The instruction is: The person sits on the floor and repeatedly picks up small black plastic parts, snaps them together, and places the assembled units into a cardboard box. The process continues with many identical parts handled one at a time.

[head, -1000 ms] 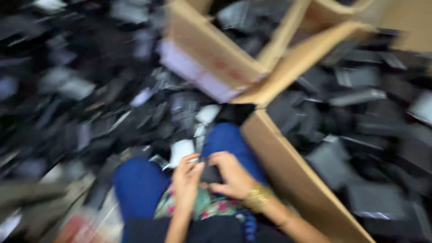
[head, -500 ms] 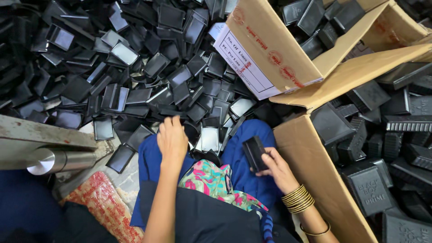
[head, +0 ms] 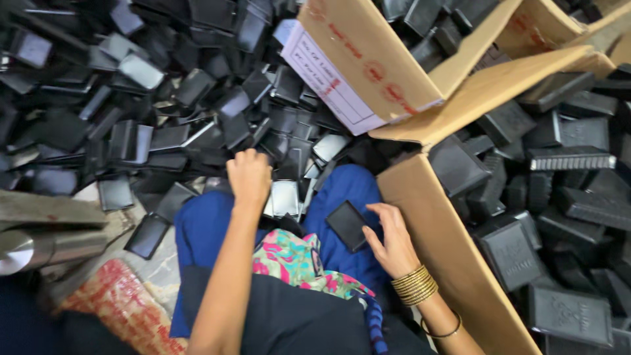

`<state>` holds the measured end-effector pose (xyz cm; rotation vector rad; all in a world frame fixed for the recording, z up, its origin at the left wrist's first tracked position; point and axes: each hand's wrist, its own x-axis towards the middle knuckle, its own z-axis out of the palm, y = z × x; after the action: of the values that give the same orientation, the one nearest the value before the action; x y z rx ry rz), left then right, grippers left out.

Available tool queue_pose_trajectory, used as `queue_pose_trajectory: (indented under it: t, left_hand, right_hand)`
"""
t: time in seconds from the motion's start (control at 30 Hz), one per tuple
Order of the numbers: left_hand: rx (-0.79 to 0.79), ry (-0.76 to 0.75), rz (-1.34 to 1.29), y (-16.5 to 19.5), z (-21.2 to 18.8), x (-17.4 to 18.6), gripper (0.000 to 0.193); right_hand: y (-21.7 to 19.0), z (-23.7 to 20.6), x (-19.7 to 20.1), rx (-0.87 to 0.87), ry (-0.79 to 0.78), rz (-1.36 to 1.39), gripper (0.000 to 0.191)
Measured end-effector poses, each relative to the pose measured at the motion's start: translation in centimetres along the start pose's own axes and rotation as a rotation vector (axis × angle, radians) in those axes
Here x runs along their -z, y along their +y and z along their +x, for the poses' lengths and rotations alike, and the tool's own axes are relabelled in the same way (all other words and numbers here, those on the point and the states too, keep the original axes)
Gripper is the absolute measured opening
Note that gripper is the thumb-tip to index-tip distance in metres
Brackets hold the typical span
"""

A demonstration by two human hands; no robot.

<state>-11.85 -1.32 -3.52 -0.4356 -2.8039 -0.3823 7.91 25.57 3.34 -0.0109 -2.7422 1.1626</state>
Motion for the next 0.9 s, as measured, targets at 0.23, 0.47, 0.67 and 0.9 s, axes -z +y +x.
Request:
queue_pose_trajectory:
  t: [0.23, 0.47, 0.67, 0.9]
  left_hand:
    - [0.407, 0.034, -0.741, 2.0, -3.5, 4.9, 0.016]
    - [0.403, -0.402, -1.367, 10.4, -8.5, 5.9, 0.021]
    - [0.369, -0.233, -1.039, 10.2, -8.1, 5.4, 0.034]
    - [0.422, -0.343, -1.525, 12.9, -9.7, 2.5, 0.066]
  right_hand:
    - [-3.3, 2.0, 1.5, 0.092, 0.087, 0.11, 0.042]
    - [-4.8, 2.0, 0.7, 0.207, -0.162, 0.013, 0.05]
    - [-3.0, -0.6, 0.0, 0.08, -0.121, -0.31, 0.055]
    - [-0.8, -0.8, -0.9, 0.08, 0.093, 0.307, 0.058]
